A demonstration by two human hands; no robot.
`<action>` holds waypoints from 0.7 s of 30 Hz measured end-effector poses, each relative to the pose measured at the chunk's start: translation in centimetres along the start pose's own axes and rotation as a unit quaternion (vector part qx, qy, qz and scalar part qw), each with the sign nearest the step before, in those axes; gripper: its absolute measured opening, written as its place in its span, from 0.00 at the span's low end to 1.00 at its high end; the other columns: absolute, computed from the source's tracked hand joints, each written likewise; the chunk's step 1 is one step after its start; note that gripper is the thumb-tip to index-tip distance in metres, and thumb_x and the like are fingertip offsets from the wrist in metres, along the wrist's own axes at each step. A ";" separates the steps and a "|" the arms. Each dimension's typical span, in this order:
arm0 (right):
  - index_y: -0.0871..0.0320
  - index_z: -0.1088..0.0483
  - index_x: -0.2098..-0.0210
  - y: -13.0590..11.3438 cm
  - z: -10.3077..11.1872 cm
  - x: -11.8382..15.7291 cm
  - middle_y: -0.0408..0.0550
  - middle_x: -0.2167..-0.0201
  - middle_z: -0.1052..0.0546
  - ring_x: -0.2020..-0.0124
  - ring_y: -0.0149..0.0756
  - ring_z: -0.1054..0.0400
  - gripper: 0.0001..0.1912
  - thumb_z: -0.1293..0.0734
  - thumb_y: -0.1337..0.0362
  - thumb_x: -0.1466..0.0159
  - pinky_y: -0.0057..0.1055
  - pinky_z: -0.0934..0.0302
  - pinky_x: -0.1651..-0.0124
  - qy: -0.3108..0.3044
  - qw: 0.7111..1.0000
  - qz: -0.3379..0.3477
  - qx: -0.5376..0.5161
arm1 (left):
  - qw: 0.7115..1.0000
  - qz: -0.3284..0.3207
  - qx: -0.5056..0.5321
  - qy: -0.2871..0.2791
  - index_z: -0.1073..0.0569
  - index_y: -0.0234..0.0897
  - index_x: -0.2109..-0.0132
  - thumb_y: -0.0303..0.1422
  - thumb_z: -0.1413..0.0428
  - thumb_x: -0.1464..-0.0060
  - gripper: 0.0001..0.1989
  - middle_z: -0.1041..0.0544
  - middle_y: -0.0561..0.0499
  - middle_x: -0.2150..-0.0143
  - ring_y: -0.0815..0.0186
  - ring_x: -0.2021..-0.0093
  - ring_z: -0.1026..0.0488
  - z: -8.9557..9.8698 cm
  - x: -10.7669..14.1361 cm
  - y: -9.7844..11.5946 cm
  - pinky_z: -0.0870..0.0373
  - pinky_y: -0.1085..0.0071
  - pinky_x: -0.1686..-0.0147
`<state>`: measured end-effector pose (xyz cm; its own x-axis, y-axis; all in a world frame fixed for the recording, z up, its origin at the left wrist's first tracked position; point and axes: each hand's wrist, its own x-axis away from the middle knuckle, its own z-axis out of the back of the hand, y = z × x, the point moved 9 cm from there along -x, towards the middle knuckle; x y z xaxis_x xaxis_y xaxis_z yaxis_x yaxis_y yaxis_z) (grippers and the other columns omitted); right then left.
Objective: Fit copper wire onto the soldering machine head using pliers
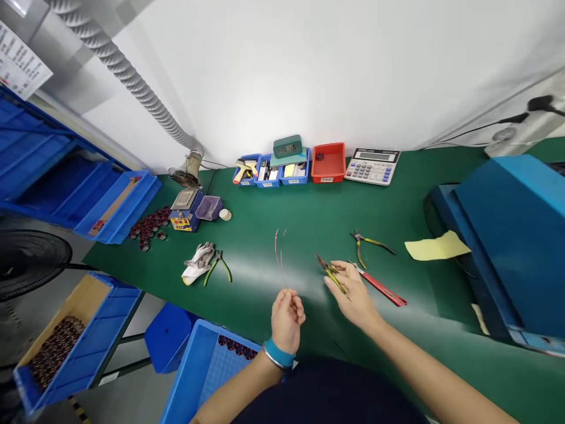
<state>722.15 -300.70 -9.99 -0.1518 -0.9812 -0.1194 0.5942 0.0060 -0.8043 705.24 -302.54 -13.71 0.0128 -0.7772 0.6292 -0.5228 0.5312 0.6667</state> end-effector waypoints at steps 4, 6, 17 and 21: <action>0.59 0.31 0.78 0.8 -4.3 -4.4 0.56 0.50 0.31 0.49 0.48 0.39 0.20 0.45 0.59 0.35 0.49 0.45 0.49 -0.011 0.966 0.087 0.242 | 0.998 0.019 0.031 0.053 0.35 0.35 0.72 0.48 0.34 0.76 0.28 0.35 0.59 0.83 0.78 0.84 0.43 3.6 -2.1 0.5 0.51 0.80 0.84; 0.59 0.29 0.76 1.9 -6.7 -6.2 0.57 0.51 0.29 0.50 0.48 0.38 0.17 0.43 0.62 0.36 0.50 0.46 0.49 -0.025 0.947 0.092 0.306 | 0.996 0.023 0.040 0.075 0.35 0.35 0.72 0.47 0.33 0.76 0.27 0.35 0.59 0.83 0.77 0.84 0.42 5.2 -3.1 0.5 0.50 0.79 0.84; 0.56 0.30 0.65 6.4 -4.8 -4.5 0.57 0.53 0.31 0.52 0.49 0.34 0.18 0.43 0.51 0.39 0.48 0.37 0.57 0.029 0.967 0.057 0.246 | 0.987 0.045 0.139 0.070 0.34 0.34 0.72 0.38 0.35 0.64 0.16 0.40 0.61 0.85 0.79 0.86 0.47 7.6 -8.8 0.4 0.54 0.79 0.83; 0.56 0.31 0.65 4.6 -5.1 -9.6 0.58 0.53 0.32 0.53 0.46 0.34 0.15 0.42 0.52 0.39 0.45 0.36 0.54 0.023 0.978 0.101 0.183 | 0.981 -0.009 0.166 0.102 0.34 0.34 0.71 0.35 0.40 0.57 0.11 0.38 0.59 0.84 0.78 0.85 0.44 8.4 -13.7 4.4 0.51 0.79 0.82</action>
<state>722.29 -290.32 -15.49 -0.0321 -0.9572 -0.2876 0.8571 0.1217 -0.5005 695.60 -292.41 -22.71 0.1779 -0.6832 0.7083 -0.7698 0.3518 0.5326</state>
